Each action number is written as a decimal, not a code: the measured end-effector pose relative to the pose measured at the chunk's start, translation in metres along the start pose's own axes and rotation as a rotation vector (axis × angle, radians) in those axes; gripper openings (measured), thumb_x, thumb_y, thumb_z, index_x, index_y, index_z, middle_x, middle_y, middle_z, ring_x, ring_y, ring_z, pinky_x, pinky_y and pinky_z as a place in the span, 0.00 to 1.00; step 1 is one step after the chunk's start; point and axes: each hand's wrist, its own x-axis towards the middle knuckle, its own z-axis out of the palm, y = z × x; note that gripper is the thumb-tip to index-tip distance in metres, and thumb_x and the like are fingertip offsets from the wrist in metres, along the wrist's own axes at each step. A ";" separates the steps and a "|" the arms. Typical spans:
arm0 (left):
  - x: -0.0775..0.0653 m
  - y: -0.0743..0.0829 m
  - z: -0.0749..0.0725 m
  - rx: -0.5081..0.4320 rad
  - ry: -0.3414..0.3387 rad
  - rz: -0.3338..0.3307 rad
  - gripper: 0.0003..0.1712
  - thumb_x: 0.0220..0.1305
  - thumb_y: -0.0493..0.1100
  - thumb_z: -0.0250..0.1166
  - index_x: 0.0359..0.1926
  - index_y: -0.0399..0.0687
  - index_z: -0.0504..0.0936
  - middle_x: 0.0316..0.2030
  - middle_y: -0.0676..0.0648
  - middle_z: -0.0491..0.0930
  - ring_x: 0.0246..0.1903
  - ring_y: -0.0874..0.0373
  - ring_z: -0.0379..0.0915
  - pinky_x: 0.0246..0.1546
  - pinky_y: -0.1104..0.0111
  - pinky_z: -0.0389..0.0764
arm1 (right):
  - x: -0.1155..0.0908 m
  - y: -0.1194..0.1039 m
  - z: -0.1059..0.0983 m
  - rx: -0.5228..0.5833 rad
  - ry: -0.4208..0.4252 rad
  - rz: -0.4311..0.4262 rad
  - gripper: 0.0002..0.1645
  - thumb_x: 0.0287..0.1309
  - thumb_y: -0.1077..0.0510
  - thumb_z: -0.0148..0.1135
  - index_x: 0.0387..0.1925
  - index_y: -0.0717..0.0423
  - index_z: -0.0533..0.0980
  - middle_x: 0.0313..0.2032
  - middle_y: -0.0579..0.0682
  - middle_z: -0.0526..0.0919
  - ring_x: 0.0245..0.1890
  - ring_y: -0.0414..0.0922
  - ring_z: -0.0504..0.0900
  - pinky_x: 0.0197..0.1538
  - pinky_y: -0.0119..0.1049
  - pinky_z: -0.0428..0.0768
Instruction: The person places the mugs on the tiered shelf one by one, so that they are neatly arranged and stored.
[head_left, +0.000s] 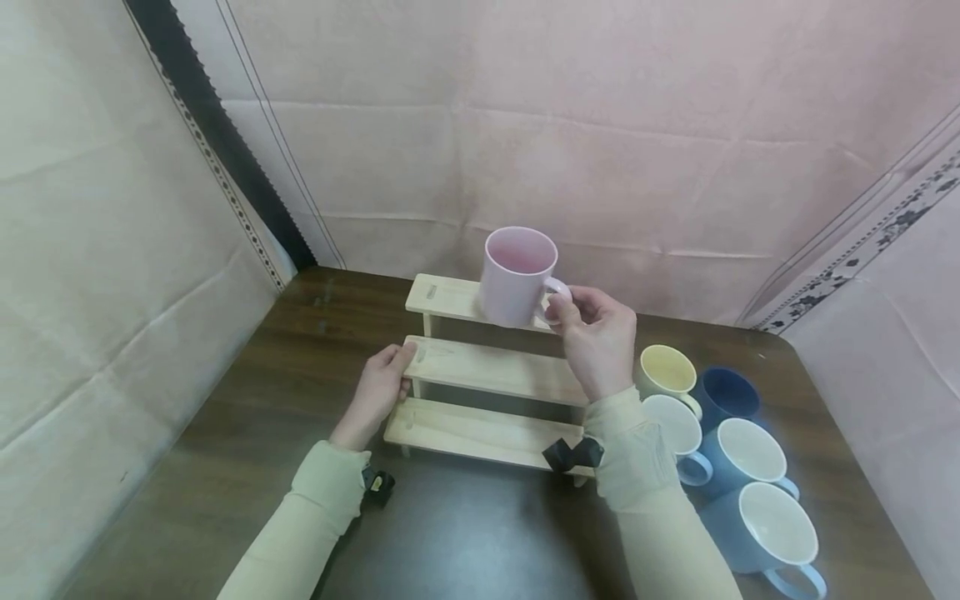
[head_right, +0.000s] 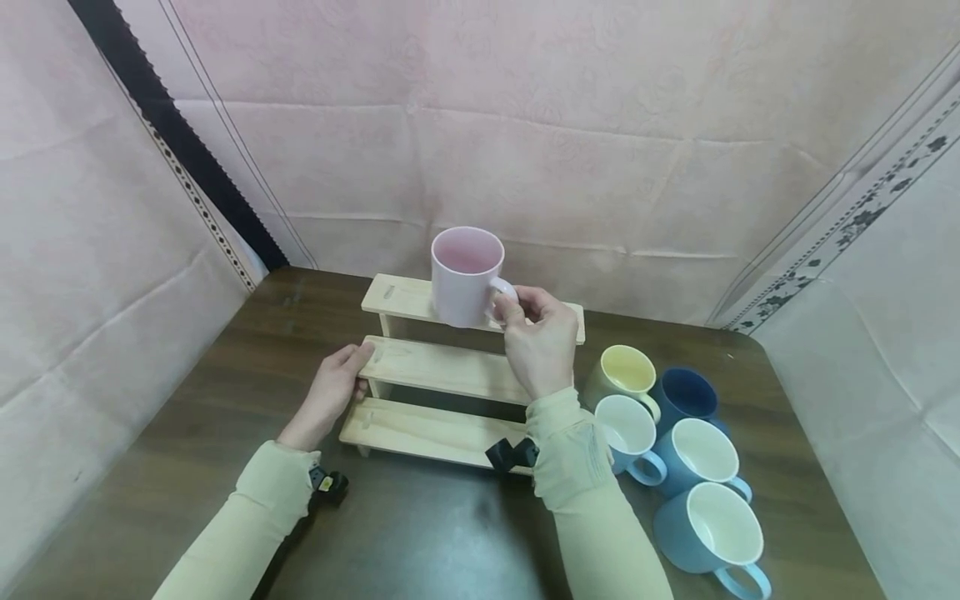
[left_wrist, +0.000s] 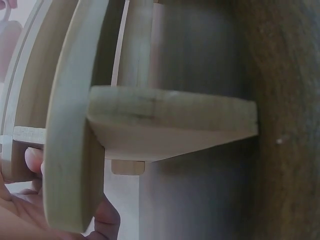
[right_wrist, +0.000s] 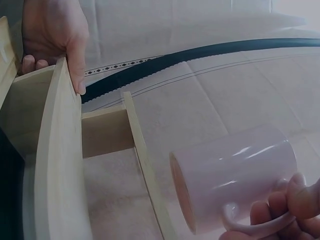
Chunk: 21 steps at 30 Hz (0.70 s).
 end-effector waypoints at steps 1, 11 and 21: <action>0.000 0.000 0.000 0.000 0.002 0.000 0.25 0.73 0.59 0.51 0.32 0.41 0.70 0.19 0.50 0.67 0.18 0.58 0.63 0.20 0.69 0.65 | 0.001 0.000 0.002 0.007 -0.002 -0.003 0.11 0.59 0.61 0.68 0.41 0.65 0.81 0.29 0.58 0.84 0.31 0.44 0.85 0.37 0.34 0.83; 0.000 0.000 0.001 0.003 -0.005 -0.019 0.25 0.74 0.60 0.50 0.35 0.41 0.72 0.20 0.50 0.67 0.19 0.56 0.64 0.22 0.69 0.67 | 0.007 0.002 0.017 0.063 -0.031 0.019 0.10 0.59 0.63 0.67 0.40 0.67 0.81 0.29 0.58 0.83 0.30 0.42 0.83 0.37 0.34 0.83; -0.001 -0.001 0.001 0.014 0.003 -0.008 0.24 0.74 0.59 0.49 0.36 0.41 0.72 0.20 0.49 0.67 0.19 0.56 0.64 0.22 0.70 0.66 | 0.010 0.003 0.026 0.012 -0.050 0.059 0.13 0.58 0.59 0.69 0.41 0.63 0.81 0.31 0.57 0.85 0.32 0.43 0.84 0.38 0.33 0.82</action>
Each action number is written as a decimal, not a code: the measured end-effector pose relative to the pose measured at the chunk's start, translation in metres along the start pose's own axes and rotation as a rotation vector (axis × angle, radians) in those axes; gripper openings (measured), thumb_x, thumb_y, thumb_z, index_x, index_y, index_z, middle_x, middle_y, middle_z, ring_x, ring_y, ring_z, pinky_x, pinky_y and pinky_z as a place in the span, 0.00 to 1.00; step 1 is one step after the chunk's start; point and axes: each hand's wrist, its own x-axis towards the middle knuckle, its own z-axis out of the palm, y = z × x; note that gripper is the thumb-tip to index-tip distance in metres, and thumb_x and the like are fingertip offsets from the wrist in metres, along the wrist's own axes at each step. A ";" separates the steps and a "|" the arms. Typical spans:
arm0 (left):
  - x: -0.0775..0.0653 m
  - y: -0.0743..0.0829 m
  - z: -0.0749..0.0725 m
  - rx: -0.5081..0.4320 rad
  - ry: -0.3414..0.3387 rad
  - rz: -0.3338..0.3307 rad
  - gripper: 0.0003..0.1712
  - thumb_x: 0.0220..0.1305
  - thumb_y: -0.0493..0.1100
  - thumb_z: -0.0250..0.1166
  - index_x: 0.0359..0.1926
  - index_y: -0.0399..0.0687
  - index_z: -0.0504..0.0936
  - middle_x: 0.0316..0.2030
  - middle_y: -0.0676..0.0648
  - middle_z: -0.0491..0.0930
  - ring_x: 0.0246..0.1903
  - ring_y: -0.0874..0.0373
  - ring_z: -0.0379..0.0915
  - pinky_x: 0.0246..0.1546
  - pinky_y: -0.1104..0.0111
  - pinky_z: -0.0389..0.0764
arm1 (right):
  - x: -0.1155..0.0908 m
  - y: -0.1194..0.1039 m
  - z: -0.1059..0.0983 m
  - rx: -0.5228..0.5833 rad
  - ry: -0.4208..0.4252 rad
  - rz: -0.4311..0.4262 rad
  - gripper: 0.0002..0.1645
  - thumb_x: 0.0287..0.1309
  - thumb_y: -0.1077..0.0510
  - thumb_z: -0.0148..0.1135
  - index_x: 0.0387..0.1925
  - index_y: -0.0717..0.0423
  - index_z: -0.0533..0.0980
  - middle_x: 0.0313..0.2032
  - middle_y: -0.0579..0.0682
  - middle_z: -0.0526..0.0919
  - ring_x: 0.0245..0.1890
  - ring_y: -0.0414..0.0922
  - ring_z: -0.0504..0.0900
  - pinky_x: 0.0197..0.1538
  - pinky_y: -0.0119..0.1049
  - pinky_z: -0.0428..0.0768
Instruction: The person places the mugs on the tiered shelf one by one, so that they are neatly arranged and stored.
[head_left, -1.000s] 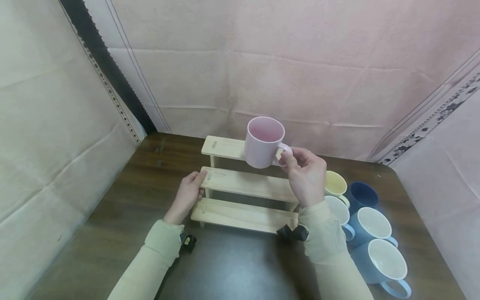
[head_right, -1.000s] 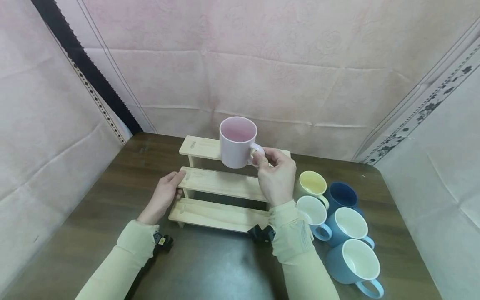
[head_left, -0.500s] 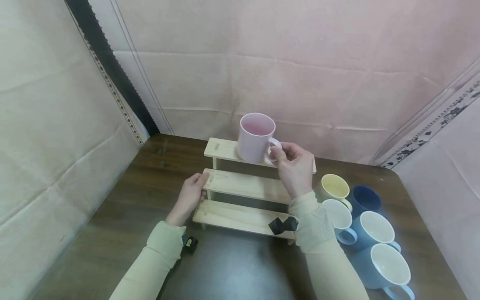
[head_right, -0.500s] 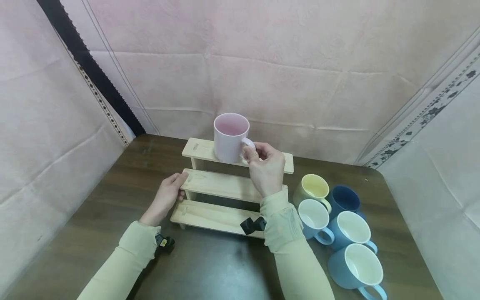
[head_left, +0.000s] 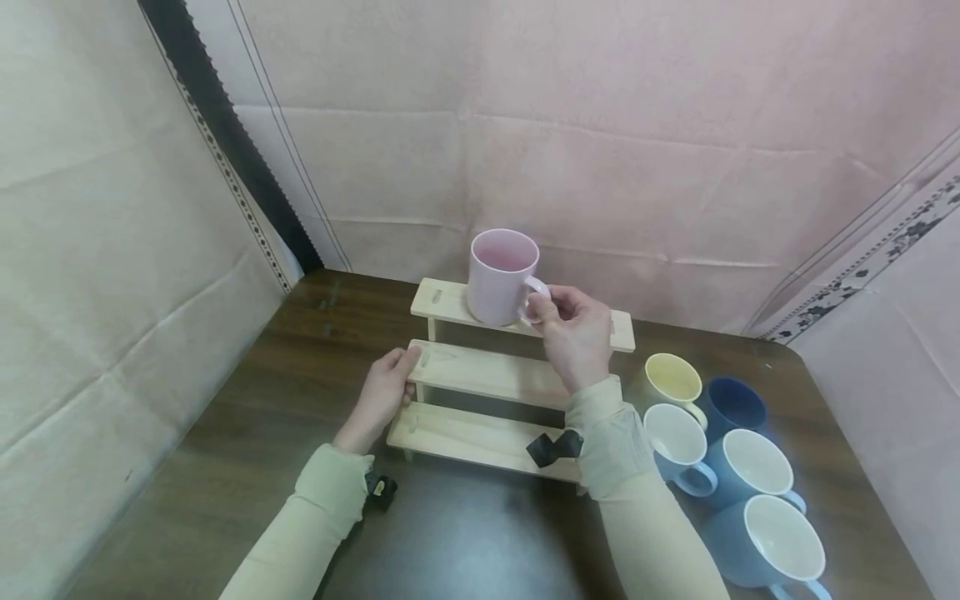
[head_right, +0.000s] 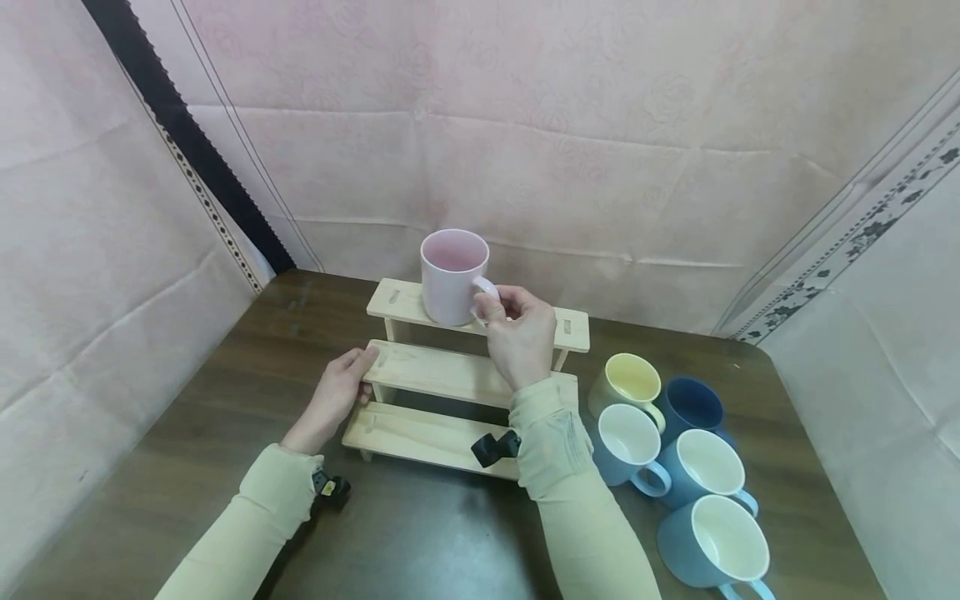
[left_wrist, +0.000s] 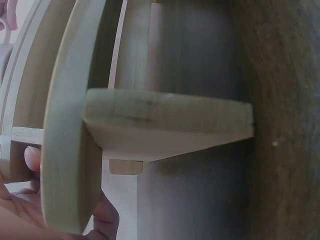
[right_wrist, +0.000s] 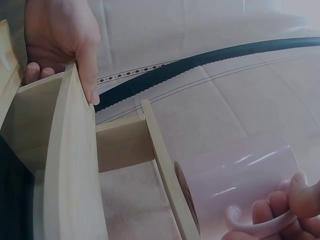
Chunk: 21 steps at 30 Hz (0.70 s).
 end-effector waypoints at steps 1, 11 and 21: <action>0.000 0.000 0.000 0.000 -0.001 -0.001 0.24 0.74 0.59 0.49 0.36 0.41 0.72 0.20 0.49 0.67 0.19 0.56 0.64 0.22 0.70 0.66 | 0.000 0.000 0.001 -0.003 -0.003 0.006 0.13 0.58 0.59 0.69 0.42 0.63 0.82 0.31 0.57 0.85 0.32 0.43 0.84 0.38 0.33 0.82; -0.001 0.001 0.001 0.006 -0.001 -0.004 0.25 0.74 0.59 0.48 0.36 0.41 0.72 0.20 0.50 0.67 0.18 0.57 0.64 0.22 0.69 0.66 | 0.001 -0.001 0.008 0.024 -0.024 0.010 0.13 0.58 0.59 0.69 0.42 0.63 0.81 0.32 0.57 0.85 0.32 0.44 0.84 0.40 0.38 0.82; -0.002 0.001 0.001 -0.001 0.004 0.002 0.25 0.74 0.59 0.49 0.36 0.41 0.72 0.19 0.49 0.67 0.18 0.57 0.64 0.21 0.69 0.67 | 0.000 -0.001 0.009 -0.014 -0.036 0.044 0.13 0.58 0.58 0.70 0.42 0.61 0.82 0.34 0.54 0.86 0.35 0.45 0.84 0.40 0.35 0.82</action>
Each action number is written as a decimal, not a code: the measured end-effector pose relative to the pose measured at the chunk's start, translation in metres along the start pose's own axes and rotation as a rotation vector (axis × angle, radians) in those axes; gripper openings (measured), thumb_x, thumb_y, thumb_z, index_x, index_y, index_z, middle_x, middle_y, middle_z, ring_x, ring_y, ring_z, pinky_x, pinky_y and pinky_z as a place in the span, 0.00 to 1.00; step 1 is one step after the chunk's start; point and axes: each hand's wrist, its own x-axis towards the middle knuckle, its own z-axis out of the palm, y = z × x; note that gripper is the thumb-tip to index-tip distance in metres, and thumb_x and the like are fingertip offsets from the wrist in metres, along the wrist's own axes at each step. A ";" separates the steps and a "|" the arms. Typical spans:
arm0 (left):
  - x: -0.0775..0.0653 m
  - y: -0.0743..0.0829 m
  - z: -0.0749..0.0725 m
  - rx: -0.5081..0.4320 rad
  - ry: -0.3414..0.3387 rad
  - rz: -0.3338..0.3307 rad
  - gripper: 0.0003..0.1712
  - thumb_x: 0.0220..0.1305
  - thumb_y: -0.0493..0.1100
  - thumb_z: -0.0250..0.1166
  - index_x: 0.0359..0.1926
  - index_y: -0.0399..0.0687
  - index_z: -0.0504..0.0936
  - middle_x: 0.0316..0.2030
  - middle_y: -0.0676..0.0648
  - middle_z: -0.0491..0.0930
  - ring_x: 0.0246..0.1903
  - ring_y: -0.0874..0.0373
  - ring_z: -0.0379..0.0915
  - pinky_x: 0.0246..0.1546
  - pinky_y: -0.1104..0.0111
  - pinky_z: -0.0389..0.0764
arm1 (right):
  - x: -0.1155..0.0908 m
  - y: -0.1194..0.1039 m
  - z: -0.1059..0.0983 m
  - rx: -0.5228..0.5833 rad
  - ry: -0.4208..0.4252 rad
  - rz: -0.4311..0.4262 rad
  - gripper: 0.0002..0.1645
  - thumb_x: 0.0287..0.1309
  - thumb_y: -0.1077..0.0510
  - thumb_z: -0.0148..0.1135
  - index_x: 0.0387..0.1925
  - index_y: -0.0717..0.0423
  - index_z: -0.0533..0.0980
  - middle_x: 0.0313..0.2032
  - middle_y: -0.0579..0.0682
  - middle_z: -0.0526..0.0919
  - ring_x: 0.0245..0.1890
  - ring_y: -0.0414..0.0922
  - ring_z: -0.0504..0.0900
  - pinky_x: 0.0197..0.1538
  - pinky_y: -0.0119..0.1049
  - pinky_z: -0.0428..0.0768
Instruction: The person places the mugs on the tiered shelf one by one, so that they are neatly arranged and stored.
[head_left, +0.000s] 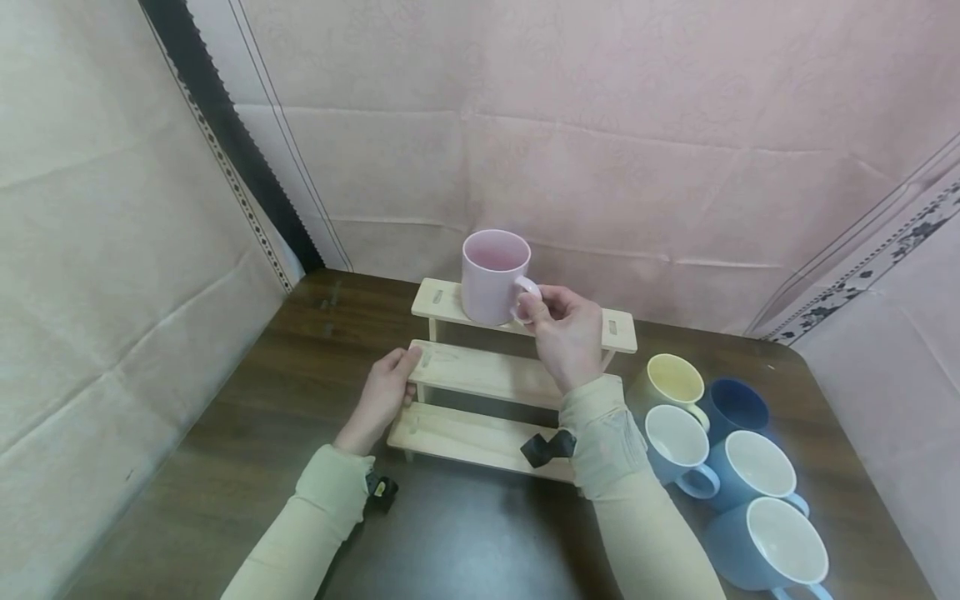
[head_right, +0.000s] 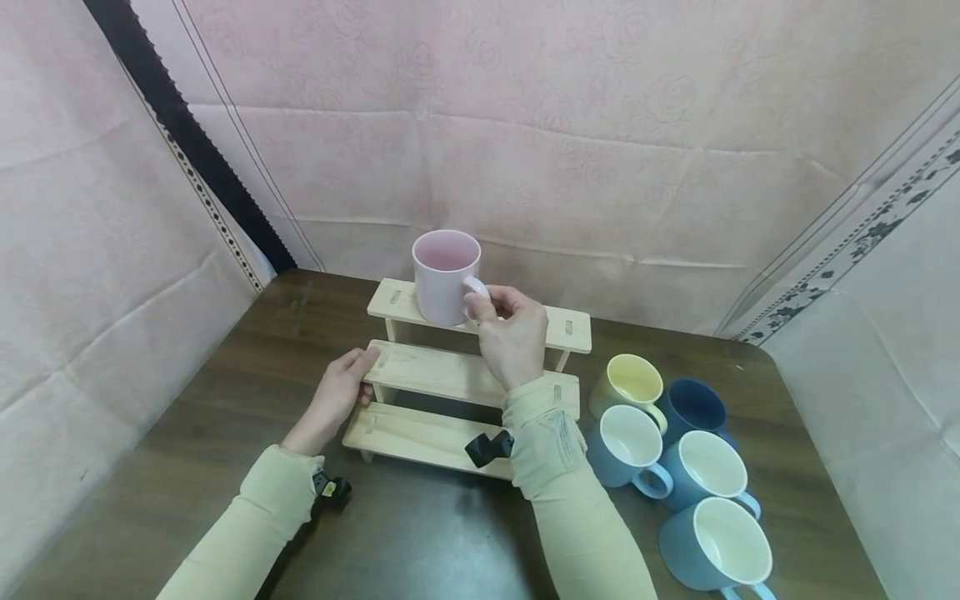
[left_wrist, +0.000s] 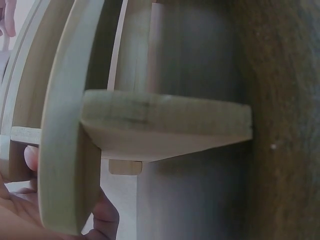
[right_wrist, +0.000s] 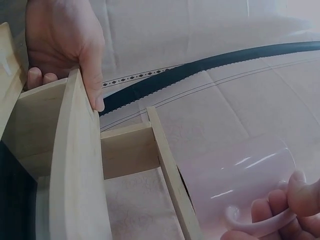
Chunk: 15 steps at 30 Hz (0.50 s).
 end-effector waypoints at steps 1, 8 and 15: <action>0.000 0.000 0.000 0.000 0.001 0.000 0.25 0.74 0.59 0.49 0.35 0.41 0.72 0.19 0.49 0.67 0.18 0.57 0.64 0.21 0.69 0.67 | 0.000 0.000 0.000 -0.003 -0.002 0.002 0.13 0.58 0.58 0.70 0.42 0.61 0.82 0.35 0.54 0.86 0.35 0.45 0.84 0.41 0.35 0.82; 0.001 -0.002 0.001 -0.001 0.001 -0.007 0.24 0.74 0.59 0.49 0.36 0.41 0.72 0.20 0.49 0.67 0.19 0.56 0.64 0.23 0.68 0.68 | -0.001 0.003 0.000 -0.004 -0.010 -0.025 0.14 0.58 0.56 0.70 0.42 0.61 0.82 0.35 0.54 0.86 0.36 0.45 0.84 0.42 0.38 0.82; 0.002 -0.001 0.001 0.001 0.011 0.002 0.24 0.74 0.59 0.49 0.36 0.41 0.72 0.20 0.49 0.67 0.19 0.55 0.65 0.23 0.67 0.69 | -0.001 0.004 -0.001 -0.010 -0.020 -0.078 0.16 0.57 0.54 0.70 0.42 0.61 0.81 0.36 0.55 0.85 0.35 0.44 0.83 0.38 0.34 0.81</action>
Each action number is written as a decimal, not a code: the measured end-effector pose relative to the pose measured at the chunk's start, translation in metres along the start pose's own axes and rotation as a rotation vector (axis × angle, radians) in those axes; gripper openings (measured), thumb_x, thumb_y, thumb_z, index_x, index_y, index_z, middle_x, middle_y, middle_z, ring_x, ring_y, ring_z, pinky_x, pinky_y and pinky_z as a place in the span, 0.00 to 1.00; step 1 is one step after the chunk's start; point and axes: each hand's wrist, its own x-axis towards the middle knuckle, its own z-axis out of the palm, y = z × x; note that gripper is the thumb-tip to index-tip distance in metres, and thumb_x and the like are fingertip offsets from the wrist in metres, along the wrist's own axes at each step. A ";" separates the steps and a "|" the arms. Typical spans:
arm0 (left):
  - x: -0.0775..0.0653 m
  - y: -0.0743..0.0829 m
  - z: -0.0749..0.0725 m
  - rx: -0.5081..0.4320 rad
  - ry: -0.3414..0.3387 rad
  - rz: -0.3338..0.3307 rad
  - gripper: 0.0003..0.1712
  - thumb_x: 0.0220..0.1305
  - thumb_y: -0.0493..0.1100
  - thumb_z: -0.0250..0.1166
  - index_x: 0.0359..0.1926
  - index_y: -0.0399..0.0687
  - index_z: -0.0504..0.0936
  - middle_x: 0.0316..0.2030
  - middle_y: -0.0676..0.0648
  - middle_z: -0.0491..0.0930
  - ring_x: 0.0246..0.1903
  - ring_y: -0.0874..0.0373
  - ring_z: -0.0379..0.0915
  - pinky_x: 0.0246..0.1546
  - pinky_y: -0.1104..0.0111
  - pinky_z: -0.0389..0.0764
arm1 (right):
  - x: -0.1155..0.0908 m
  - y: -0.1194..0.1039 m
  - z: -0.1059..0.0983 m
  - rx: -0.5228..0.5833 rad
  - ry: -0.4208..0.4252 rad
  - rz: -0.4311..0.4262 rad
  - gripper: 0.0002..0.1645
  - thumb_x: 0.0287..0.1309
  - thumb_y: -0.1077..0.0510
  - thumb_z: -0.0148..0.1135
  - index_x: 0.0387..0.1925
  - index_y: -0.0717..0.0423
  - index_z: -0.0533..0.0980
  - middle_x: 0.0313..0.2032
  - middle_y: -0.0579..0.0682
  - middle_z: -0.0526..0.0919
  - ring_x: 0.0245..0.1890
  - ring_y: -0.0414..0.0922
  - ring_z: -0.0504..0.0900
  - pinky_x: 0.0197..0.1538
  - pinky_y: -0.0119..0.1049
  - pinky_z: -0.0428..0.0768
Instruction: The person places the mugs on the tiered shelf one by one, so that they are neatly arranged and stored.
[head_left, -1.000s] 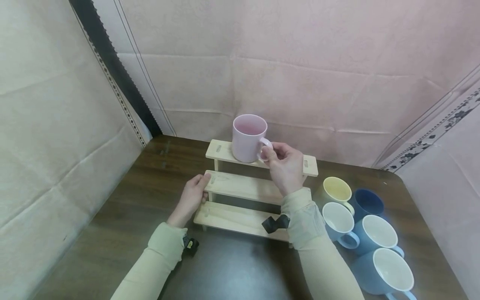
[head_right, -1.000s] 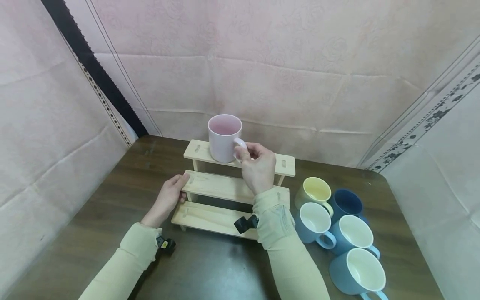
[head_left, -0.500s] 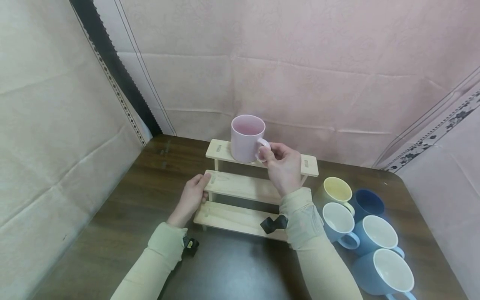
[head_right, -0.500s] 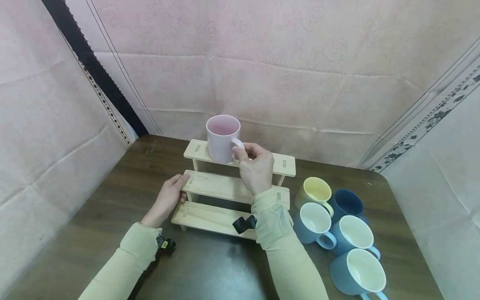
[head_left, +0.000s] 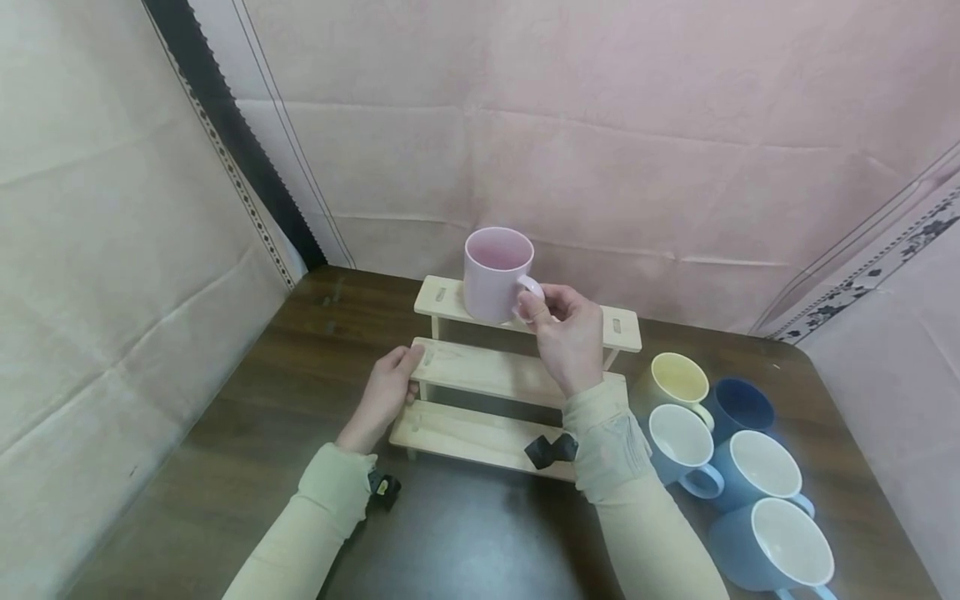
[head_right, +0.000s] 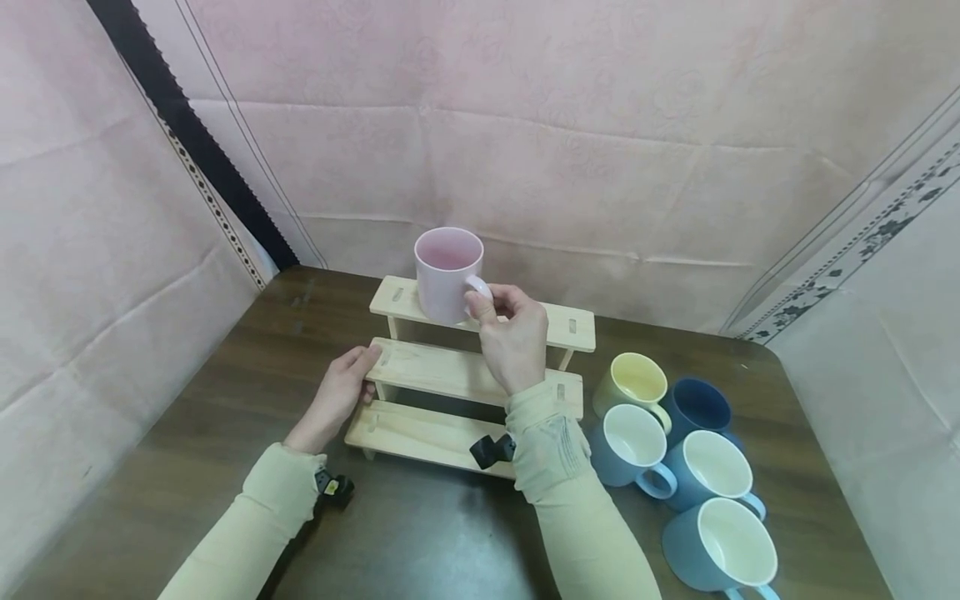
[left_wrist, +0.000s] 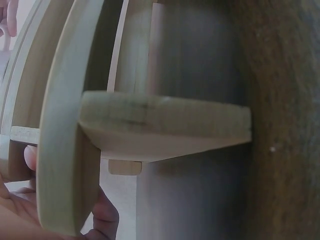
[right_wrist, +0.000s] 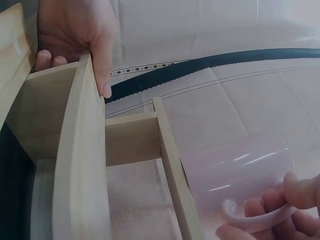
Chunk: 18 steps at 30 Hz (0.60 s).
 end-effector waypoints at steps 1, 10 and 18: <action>0.000 0.001 0.000 0.001 0.001 0.003 0.24 0.74 0.59 0.49 0.36 0.41 0.72 0.20 0.49 0.67 0.19 0.55 0.65 0.23 0.67 0.69 | 0.000 -0.001 -0.001 -0.005 0.002 -0.003 0.16 0.57 0.54 0.70 0.42 0.61 0.81 0.36 0.54 0.85 0.35 0.44 0.82 0.38 0.32 0.80; 0.000 0.003 0.001 0.001 -0.003 -0.001 0.24 0.75 0.58 0.49 0.35 0.41 0.72 0.20 0.49 0.68 0.18 0.56 0.65 0.23 0.68 0.69 | -0.005 -0.005 -0.010 -0.088 -0.028 -0.042 0.19 0.56 0.56 0.70 0.49 0.58 0.79 0.41 0.52 0.84 0.42 0.42 0.80 0.43 0.36 0.78; -0.001 0.001 0.001 -0.007 0.002 -0.007 0.23 0.75 0.57 0.50 0.34 0.42 0.71 0.20 0.49 0.67 0.19 0.55 0.64 0.23 0.67 0.67 | -0.026 -0.007 -0.038 -0.239 -0.075 -0.065 0.21 0.59 0.56 0.68 0.53 0.58 0.77 0.47 0.54 0.81 0.47 0.47 0.81 0.51 0.43 0.79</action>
